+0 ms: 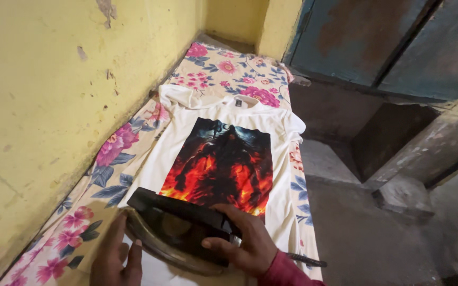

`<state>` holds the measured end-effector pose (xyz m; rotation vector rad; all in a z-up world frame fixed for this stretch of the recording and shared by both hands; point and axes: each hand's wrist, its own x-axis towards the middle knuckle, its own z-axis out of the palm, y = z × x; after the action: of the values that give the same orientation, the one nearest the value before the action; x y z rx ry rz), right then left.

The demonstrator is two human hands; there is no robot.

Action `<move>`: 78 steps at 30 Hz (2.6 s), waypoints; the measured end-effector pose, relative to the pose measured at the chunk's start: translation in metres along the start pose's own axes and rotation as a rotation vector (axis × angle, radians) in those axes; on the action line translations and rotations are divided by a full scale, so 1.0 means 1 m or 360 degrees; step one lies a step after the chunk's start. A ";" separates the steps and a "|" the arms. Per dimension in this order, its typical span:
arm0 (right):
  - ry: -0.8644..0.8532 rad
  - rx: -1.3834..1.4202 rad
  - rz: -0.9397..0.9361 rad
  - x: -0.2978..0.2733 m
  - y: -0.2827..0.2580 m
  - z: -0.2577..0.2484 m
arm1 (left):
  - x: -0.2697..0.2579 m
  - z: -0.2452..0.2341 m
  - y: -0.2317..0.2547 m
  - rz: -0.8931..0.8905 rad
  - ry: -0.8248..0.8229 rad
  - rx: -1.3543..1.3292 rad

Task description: The person irons a white t-shirt with a graphic print laid out on a floral-patterned surface. They use a black electric iron to smooth the fabric, moving it back and forth across the shirt's body and sleeves while holding the garment in place with their left hand.

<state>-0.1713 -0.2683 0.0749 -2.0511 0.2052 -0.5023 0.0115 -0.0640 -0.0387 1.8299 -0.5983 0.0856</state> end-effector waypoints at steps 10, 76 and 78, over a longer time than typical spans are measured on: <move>-0.0047 -0.0064 0.0099 -0.008 0.010 -0.025 | 0.002 -0.003 -0.018 0.0365 0.0017 0.0201; 0.0284 0.0040 0.0257 0.020 0.042 -0.028 | 0.099 0.016 -0.009 -0.0120 0.0021 -0.0098; 0.0255 0.0138 0.0282 0.019 0.044 -0.031 | 0.099 0.015 -0.007 -0.0093 0.0072 -0.0086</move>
<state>-0.1650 -0.3216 0.0558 -1.8888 0.4491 -0.5552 0.0970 -0.1115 -0.0159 1.7871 -0.5103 0.0709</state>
